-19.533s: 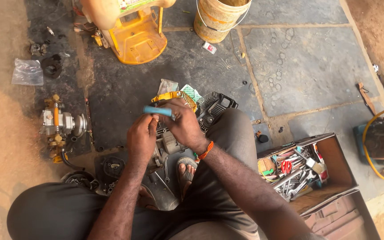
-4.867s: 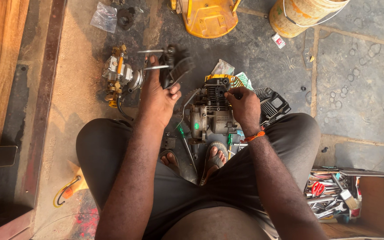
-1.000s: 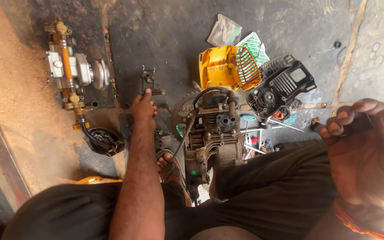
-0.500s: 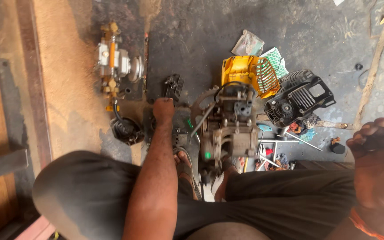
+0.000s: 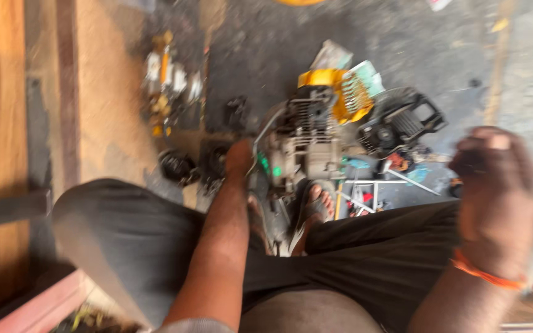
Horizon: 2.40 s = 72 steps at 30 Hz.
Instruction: The person sits on the floor and disassembles a small engine. They remove the air filter housing, loosen and remove bolts with a socket wrench, detach the cylinder head, and use a screwdriver to remove internal components. The person handles the cylinder head, bolts, and internal parts, placing them aside.
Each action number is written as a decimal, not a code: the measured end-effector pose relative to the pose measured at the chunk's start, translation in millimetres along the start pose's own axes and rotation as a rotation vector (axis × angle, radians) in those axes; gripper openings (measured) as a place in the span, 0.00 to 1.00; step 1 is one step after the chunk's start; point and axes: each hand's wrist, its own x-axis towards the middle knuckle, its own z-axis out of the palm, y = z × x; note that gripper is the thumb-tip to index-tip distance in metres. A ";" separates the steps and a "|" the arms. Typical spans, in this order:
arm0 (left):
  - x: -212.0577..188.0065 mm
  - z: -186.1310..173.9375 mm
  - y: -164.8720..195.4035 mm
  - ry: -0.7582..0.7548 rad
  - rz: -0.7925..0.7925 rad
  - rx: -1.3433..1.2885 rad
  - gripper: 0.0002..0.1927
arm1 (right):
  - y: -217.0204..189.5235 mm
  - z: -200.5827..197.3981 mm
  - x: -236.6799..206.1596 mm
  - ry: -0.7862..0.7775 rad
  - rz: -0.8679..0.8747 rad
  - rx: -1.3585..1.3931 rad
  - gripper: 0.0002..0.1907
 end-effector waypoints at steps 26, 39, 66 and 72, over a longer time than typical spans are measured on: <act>-108.4 -141.2 104.5 0.080 0.018 -0.963 0.27 | 91.9 121.7 40.4 -0.313 0.214 -0.696 0.30; -102.6 -132.6 182.1 0.527 0.200 -0.231 0.18 | 91.5 119.0 35.5 -0.340 -0.008 -0.888 0.29; -95.2 -129.5 168.4 0.456 0.175 -0.398 0.11 | 86.2 114.4 34.7 -0.427 0.061 -0.840 0.30; -85.2 -125.2 163.8 0.481 0.185 -0.512 0.11 | 86.9 113.4 34.3 -0.424 0.033 -0.821 0.29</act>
